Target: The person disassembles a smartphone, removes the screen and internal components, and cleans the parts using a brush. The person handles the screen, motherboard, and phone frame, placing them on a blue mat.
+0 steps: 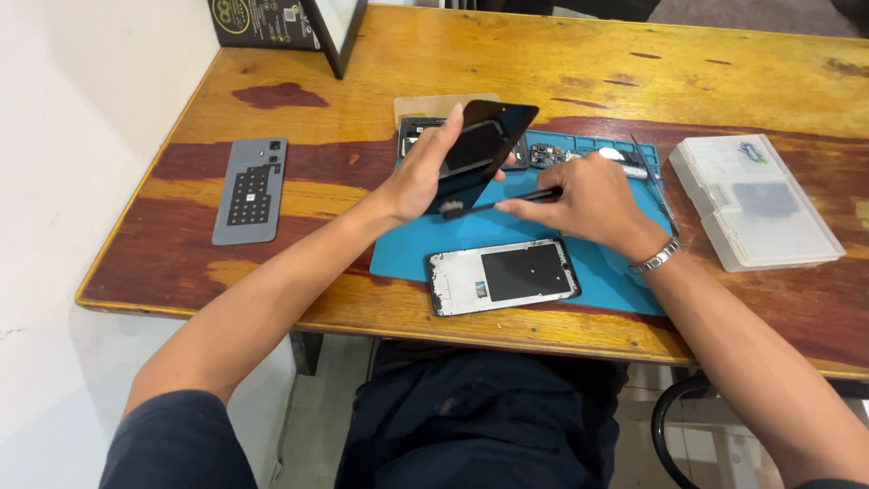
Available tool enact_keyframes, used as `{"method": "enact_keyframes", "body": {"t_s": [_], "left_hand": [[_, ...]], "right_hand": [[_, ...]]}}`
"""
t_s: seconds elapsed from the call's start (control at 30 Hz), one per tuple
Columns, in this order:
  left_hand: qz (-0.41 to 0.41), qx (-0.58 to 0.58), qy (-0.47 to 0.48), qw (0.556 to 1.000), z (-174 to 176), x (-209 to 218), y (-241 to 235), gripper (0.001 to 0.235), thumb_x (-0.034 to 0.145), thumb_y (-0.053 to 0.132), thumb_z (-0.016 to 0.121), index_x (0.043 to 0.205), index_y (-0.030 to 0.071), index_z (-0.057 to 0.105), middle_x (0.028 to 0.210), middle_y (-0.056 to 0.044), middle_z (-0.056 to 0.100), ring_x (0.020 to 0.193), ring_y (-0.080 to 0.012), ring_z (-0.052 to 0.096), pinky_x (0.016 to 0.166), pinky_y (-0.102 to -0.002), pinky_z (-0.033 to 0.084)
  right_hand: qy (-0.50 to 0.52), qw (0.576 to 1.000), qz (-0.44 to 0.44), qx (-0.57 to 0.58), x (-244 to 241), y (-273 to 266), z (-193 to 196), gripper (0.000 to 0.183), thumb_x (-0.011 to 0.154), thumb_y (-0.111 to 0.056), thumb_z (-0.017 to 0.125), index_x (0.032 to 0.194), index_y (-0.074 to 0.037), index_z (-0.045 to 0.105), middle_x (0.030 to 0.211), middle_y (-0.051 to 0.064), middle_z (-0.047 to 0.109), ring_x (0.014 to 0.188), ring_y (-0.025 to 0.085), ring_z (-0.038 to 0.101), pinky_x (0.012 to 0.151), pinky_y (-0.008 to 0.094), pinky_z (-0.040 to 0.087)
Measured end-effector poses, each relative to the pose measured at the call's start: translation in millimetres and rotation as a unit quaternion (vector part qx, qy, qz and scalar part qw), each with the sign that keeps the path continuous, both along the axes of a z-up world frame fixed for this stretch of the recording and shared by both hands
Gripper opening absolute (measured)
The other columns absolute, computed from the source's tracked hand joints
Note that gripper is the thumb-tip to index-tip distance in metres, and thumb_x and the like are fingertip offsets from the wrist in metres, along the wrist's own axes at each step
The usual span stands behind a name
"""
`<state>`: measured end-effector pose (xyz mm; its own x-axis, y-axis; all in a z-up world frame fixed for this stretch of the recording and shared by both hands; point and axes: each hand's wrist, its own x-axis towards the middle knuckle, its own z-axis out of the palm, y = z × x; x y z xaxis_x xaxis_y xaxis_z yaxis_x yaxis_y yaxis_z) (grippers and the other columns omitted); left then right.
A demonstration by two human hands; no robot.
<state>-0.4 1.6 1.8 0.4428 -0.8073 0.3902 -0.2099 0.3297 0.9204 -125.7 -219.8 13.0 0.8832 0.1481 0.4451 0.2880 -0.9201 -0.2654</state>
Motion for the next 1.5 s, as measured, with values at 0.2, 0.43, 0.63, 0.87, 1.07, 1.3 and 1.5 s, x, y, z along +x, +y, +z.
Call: {"method": "enact_keyframes", "body": {"t_s": [0.2, 0.43, 0.63, 0.87, 1.07, 1.3, 1.5], "left_hand": [[0.005, -0.006, -0.008, 1.0, -4, 1, -1, 0.08, 0.11, 0.06, 0.025, 0.125, -0.004, 0.07, 0.109, -0.012, 0.076, 0.101, -0.0193, 0.071, 0.098, -0.034, 0.056], [0.0, 0.004, -0.022, 1.0, -3, 1, 0, 0.081, 0.108, 0.063, 0.022, 0.127, -0.001, 0.068, 0.112, -0.011, 0.075, 0.103, -0.0191, 0.071, 0.097, -0.035, 0.057], [0.003, -0.007, 0.034, 0.999, -7, 3, 0, 0.08, 0.107, 0.063, 0.023, 0.134, 0.0, 0.063, 0.116, -0.014, 0.074, 0.104, -0.0215, 0.072, 0.099, -0.037, 0.057], [0.009, -0.008, 0.072, 0.997, 0, 1, 3, 0.078, 0.108, 0.061, 0.022, 0.143, -0.001, 0.054, 0.121, -0.016, 0.071, 0.106, -0.0228, 0.07, 0.1, -0.037, 0.056], [0.02, -0.001, 0.086, 0.996, 0, 4, 4, 0.081, 0.107, 0.063, 0.02, 0.139, 0.0, 0.057, 0.119, -0.017, 0.072, 0.106, -0.0241, 0.072, 0.099, -0.037, 0.058], [0.046, 0.022, 0.132, 0.99, 0, 7, 4, 0.084, 0.103, 0.067, 0.018, 0.137, 0.002, 0.058, 0.115, -0.018, 0.073, 0.1, -0.0257, 0.073, 0.094, -0.038, 0.058], [0.014, 0.007, 0.128, 0.992, 0, 5, 4, 0.085, 0.104, 0.067, 0.017, 0.139, 0.001, 0.057, 0.117, -0.018, 0.072, 0.104, -0.0256, 0.072, 0.099, -0.038, 0.058]], "right_hand": [[-0.078, 0.982, -0.035, 0.167, -2, -6, 8, 0.053, 0.1, -0.046, 0.077, 0.069, -0.003, 0.069, 0.053, 0.003, 0.052, 0.044, 0.013, 0.044, 0.048, 0.032, 0.03], [-0.031, 0.999, -0.001, -0.017, -2, 4, 5, 0.051, 0.075, -0.047, 0.086, 0.055, -0.002, 0.069, 0.04, 0.006, 0.048, 0.035, 0.012, 0.039, 0.036, 0.03, 0.03], [-0.054, 0.983, -0.088, 0.153, -1, -15, 6, 0.068, 0.106, -0.055, 0.071, 0.065, -0.001, 0.061, 0.047, 0.009, 0.045, 0.045, 0.016, 0.038, 0.045, 0.034, 0.026], [-0.044, 0.998, -0.012, -0.033, -3, -2, 5, 0.063, 0.077, -0.065, 0.078, 0.058, -0.006, 0.07, 0.039, 0.008, 0.05, 0.035, 0.018, 0.043, 0.039, 0.032, 0.034], [-0.114, 0.987, -0.103, 0.057, -4, -15, 11, 0.067, 0.094, -0.059, 0.077, 0.059, -0.004, 0.062, 0.049, 0.009, 0.05, 0.042, 0.024, 0.043, 0.046, 0.036, 0.033], [-0.021, 0.997, -0.022, -0.064, 3, -9, 2, 0.066, 0.075, -0.07, 0.078, 0.055, -0.007, 0.068, 0.038, 0.007, 0.05, 0.034, 0.019, 0.044, 0.037, 0.031, 0.033], [-0.107, 0.987, -0.091, 0.078, 1, -27, 6, 0.069, 0.095, -0.065, 0.073, 0.062, -0.004, 0.067, 0.047, 0.005, 0.049, 0.041, 0.018, 0.043, 0.044, 0.033, 0.031]]}}
